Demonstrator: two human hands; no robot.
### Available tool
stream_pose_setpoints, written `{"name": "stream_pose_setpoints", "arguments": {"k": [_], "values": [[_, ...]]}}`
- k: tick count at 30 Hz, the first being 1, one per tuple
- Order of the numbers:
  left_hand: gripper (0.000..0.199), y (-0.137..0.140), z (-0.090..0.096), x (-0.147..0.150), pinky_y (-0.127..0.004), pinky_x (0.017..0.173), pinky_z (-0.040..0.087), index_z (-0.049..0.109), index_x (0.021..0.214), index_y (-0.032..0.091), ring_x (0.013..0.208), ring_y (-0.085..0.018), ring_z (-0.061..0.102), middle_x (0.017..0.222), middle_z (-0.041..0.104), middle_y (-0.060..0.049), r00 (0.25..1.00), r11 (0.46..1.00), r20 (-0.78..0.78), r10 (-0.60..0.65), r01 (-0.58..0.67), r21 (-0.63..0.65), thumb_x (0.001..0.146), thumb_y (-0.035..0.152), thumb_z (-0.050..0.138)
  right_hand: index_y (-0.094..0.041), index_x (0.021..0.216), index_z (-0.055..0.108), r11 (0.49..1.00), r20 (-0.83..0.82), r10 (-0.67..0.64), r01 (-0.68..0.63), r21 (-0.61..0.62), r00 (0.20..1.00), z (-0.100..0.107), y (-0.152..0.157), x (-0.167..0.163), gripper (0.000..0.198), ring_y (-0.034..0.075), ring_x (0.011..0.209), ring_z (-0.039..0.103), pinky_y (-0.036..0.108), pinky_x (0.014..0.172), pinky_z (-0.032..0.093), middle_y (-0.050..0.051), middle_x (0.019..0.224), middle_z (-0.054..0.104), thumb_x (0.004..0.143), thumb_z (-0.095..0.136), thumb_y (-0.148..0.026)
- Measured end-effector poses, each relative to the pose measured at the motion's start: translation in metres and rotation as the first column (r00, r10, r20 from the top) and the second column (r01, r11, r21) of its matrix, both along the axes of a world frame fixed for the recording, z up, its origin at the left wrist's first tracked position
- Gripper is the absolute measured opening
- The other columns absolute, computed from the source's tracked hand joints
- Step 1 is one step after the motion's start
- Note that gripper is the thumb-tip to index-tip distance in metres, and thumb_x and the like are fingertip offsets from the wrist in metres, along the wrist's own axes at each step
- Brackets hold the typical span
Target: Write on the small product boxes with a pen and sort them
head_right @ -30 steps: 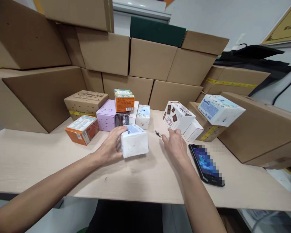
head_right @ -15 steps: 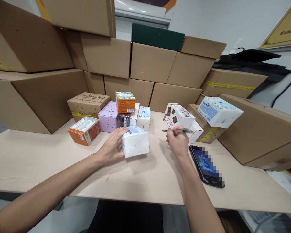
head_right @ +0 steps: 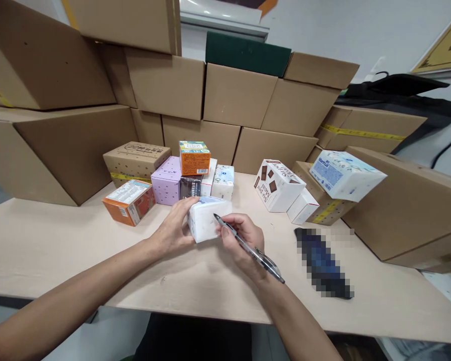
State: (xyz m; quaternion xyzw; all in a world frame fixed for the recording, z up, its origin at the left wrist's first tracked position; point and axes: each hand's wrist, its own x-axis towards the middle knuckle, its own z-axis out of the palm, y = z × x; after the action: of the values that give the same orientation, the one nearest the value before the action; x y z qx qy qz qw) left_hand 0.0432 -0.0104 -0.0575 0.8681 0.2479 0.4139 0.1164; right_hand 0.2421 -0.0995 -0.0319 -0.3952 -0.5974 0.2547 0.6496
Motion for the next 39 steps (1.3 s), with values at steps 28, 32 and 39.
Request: {"name": "stream_pose_setpoints", "arguments": {"k": [28,32,39], "values": [[0.084,-0.0002,-0.0006,0.0007,-0.054,0.112,0.037,0.031,0.146,0.025,0.134,-0.034,0.044,0.143,0.047,-0.015,1.000,1.000,-0.021,-0.005,0.004,-0.012,0.075,0.029,0.076,-0.023,0.096,0.070,0.988,0.153,-0.133,0.144,-0.062,0.979,-0.0028,0.0011,0.0010,0.016,0.014,0.068,0.067,0.027,0.063,0.054,0.001,0.081,0.074,0.089,0.066,-0.036],[0.082,-0.0009,0.0005,0.0009,-0.053,0.112,0.038,0.032,0.145,0.025,0.134,-0.033,0.044,0.143,0.047,-0.014,1.000,1.000,-0.017,-0.009,0.008,-0.017,0.076,0.030,0.075,-0.023,0.099,0.070,0.990,0.154,-0.111,0.123,-0.072,0.982,-0.0014,0.0013,0.0004,0.016,0.015,0.070,0.067,0.027,0.065,0.054,0.001,0.083,0.075,0.089,0.067,-0.036],[0.082,-0.0012,0.0016,0.0002,-0.053,0.112,0.038,0.031,0.146,0.025,0.134,-0.034,0.044,0.144,0.047,-0.014,1.000,1.000,-0.026,-0.009,0.009,-0.018,0.077,0.031,0.075,-0.023,0.096,0.070,0.991,0.169,-0.086,0.101,-0.084,0.982,-0.0008,0.0008,0.0029,0.016,0.015,0.070,0.068,0.027,0.065,0.054,0.002,0.082,0.075,0.090,0.066,-0.036]]}}
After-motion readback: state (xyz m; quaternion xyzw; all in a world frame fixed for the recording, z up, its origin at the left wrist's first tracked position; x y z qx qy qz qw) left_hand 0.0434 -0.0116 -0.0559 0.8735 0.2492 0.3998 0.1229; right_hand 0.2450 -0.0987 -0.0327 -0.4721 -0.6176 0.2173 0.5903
